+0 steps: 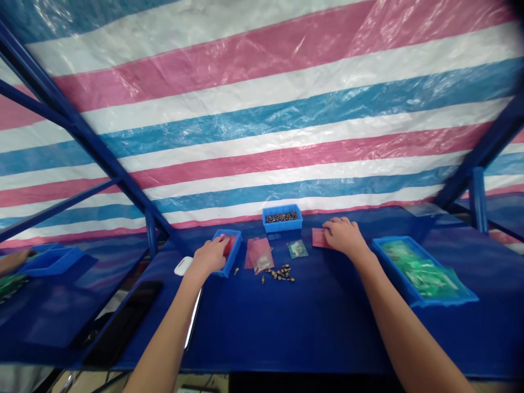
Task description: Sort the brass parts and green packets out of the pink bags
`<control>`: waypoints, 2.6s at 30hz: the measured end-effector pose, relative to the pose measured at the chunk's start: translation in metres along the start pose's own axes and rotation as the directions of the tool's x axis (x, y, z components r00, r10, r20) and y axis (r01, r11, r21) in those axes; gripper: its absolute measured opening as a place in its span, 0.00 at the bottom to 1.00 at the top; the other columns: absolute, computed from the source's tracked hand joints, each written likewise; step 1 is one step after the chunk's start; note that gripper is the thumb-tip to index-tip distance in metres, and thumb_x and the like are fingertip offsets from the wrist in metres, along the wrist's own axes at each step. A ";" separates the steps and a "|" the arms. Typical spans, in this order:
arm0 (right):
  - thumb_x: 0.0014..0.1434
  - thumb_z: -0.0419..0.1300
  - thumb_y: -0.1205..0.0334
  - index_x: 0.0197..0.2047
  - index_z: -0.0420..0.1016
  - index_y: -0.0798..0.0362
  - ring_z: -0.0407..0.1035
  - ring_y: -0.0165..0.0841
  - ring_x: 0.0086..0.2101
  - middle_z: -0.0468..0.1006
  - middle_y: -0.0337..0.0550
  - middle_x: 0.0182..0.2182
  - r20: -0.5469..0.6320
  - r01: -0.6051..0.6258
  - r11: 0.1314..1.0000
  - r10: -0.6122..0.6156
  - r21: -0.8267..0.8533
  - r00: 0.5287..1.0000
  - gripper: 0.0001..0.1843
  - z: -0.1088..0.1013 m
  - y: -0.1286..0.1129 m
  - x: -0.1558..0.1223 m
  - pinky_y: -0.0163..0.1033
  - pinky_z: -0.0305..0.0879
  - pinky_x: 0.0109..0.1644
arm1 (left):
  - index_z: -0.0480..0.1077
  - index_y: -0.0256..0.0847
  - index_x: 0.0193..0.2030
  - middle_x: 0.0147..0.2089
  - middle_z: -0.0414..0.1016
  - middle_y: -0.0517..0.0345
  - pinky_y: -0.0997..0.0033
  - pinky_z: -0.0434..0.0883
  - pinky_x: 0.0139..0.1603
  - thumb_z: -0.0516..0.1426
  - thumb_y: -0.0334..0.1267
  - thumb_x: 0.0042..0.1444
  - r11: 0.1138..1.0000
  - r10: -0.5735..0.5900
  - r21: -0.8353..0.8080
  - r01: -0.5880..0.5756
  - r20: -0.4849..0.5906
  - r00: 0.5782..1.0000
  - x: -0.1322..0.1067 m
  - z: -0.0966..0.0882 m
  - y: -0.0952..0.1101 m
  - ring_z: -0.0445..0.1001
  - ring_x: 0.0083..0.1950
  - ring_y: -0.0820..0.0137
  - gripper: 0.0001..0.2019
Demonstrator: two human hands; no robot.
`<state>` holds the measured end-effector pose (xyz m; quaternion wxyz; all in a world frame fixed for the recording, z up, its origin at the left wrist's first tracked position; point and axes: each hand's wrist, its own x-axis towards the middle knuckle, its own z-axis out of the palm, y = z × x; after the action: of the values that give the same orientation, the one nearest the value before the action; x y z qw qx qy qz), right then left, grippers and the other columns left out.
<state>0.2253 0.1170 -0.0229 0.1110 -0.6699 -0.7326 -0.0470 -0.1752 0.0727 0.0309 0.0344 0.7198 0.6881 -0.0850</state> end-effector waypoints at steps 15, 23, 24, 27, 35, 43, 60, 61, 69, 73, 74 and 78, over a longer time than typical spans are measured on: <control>0.58 0.63 0.47 0.40 0.72 0.52 0.71 0.34 0.34 0.78 0.42 0.35 0.059 -0.003 0.396 -0.129 0.918 0.990 0.17 -0.037 -0.006 -0.001 0.37 0.64 0.38 | 0.68 0.44 0.61 0.61 0.69 0.49 0.51 0.65 0.64 0.52 0.36 0.63 0.803 0.057 -0.449 -0.393 -0.599 0.799 -0.042 0.002 0.079 0.67 0.62 0.56 0.20; 0.50 0.72 0.53 0.43 0.75 0.52 0.74 0.34 0.36 0.79 0.42 0.38 0.102 -0.186 -0.194 -0.377 0.963 0.920 0.20 -0.034 -0.081 -0.020 0.39 0.69 0.42 | 0.74 0.36 0.52 0.45 0.80 0.47 0.69 0.74 0.40 0.62 0.51 0.56 -0.081 -0.017 -0.962 -0.260 -0.259 0.966 -0.029 0.018 0.150 0.79 0.43 0.64 0.23; 0.50 0.72 0.53 0.44 0.75 0.52 0.74 0.35 0.37 0.79 0.42 0.38 0.104 -0.190 -0.181 -0.403 0.965 0.909 0.20 -0.031 -0.085 -0.021 0.40 0.69 0.42 | 0.75 0.36 0.50 0.43 0.81 0.49 0.70 0.74 0.40 0.63 0.50 0.55 -0.096 -0.062 -0.954 -0.285 -0.280 0.958 -0.028 0.019 0.150 0.78 0.41 0.64 0.22; 0.53 0.70 0.51 0.43 0.75 0.53 0.73 0.34 0.37 0.78 0.41 0.37 0.107 -0.166 -0.110 -0.417 0.980 0.903 0.19 -0.025 -0.088 -0.023 0.39 0.69 0.41 | 0.78 0.36 0.43 0.35 0.80 0.55 0.72 0.71 0.36 0.65 0.49 0.53 -0.030 -0.125 -0.943 -0.330 -0.324 0.938 -0.028 0.023 0.142 0.76 0.35 0.68 0.18; 0.53 0.70 0.59 0.31 0.76 0.51 0.70 0.37 0.48 0.75 0.43 0.47 -0.075 0.054 -0.056 -0.498 0.997 0.864 0.08 -0.026 -0.085 -0.023 0.43 0.66 0.50 | 0.79 0.43 0.35 0.39 0.80 0.55 0.67 0.72 0.45 0.60 0.30 0.55 0.394 -0.007 -0.660 -0.640 -0.698 0.716 -0.046 0.025 0.116 0.75 0.43 0.67 0.06; 0.55 0.68 0.56 0.32 0.74 0.50 0.71 0.35 0.44 0.78 0.41 0.41 -0.092 0.104 -0.003 -0.500 0.995 0.861 0.09 -0.030 -0.092 -0.025 0.42 0.64 0.48 | 0.77 0.42 0.40 0.41 0.80 0.51 0.66 0.75 0.40 0.61 0.37 0.56 0.143 -0.036 -0.858 -0.494 -0.503 0.863 -0.048 0.026 0.110 0.79 0.41 0.65 0.06; 0.61 0.57 0.37 0.28 0.74 0.51 0.67 0.32 0.26 0.76 0.42 0.23 -0.017 0.028 0.084 -0.123 0.996 0.992 0.25 -0.021 -0.089 -0.018 0.39 0.64 0.33 | 0.73 0.37 0.39 0.22 0.65 0.68 0.80 0.59 0.17 0.64 0.56 0.49 0.101 -0.297 -0.974 -0.202 -0.224 0.928 -0.040 0.011 0.030 0.61 0.18 0.79 0.23; 0.60 0.57 0.35 0.27 0.73 0.51 0.67 0.31 0.25 0.75 0.42 0.23 -0.021 0.027 0.086 -0.065 0.996 0.998 0.26 -0.018 -0.086 -0.015 0.39 0.64 0.32 | 0.74 0.37 0.41 0.23 0.68 0.66 0.80 0.60 0.18 0.65 0.57 0.47 0.167 -0.363 -0.967 -0.194 -0.243 0.900 -0.034 0.006 0.013 0.61 0.19 0.79 0.25; 0.58 0.59 0.34 0.29 0.73 0.52 0.64 0.29 0.22 0.73 0.40 0.21 0.002 -0.004 0.034 0.074 0.999 0.997 0.27 -0.004 -0.073 -0.006 0.36 0.57 0.26 | 0.78 0.38 0.40 0.37 0.82 0.48 0.67 0.73 0.39 0.64 0.53 0.46 0.721 -0.282 -0.691 0.042 -0.238 0.930 0.021 0.001 -0.041 0.80 0.41 0.58 0.21; 0.57 0.58 0.34 0.29 0.73 0.53 0.64 0.29 0.22 0.73 0.40 0.21 0.007 -0.012 0.061 0.075 0.998 0.997 0.28 -0.007 -0.073 -0.007 0.36 0.59 0.27 | 0.79 0.41 0.38 0.39 0.82 0.46 0.62 0.70 0.47 0.62 0.45 0.49 0.846 -0.294 -0.520 0.121 -0.264 0.919 0.023 0.001 -0.038 0.78 0.47 0.52 0.12; 0.57 0.58 0.34 0.29 0.73 0.52 0.64 0.29 0.22 0.73 0.40 0.21 0.012 -0.016 0.069 0.071 0.997 0.997 0.28 -0.007 -0.073 -0.008 0.36 0.60 0.27 | 0.79 0.41 0.38 0.40 0.82 0.46 0.60 0.70 0.48 0.62 0.44 0.50 0.859 -0.297 -0.493 0.139 -0.258 0.920 0.020 0.000 -0.036 0.78 0.48 0.51 0.12; 0.58 0.57 0.34 0.28 0.73 0.52 0.66 0.30 0.23 0.73 0.40 0.21 0.003 -0.010 0.127 0.051 0.992 0.999 0.27 -0.005 -0.073 -0.007 0.37 0.61 0.28 | 0.77 0.39 0.47 0.49 0.77 0.39 0.52 0.69 0.50 0.58 0.46 0.56 0.948 -0.281 -0.263 0.182 -0.412 0.867 0.004 -0.001 -0.026 0.70 0.56 0.43 0.17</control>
<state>0.1537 0.1014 -0.0138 0.5382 -0.4435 -0.5654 0.4404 -0.2006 0.0781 0.0327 -0.0566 0.6237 0.7645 0.1530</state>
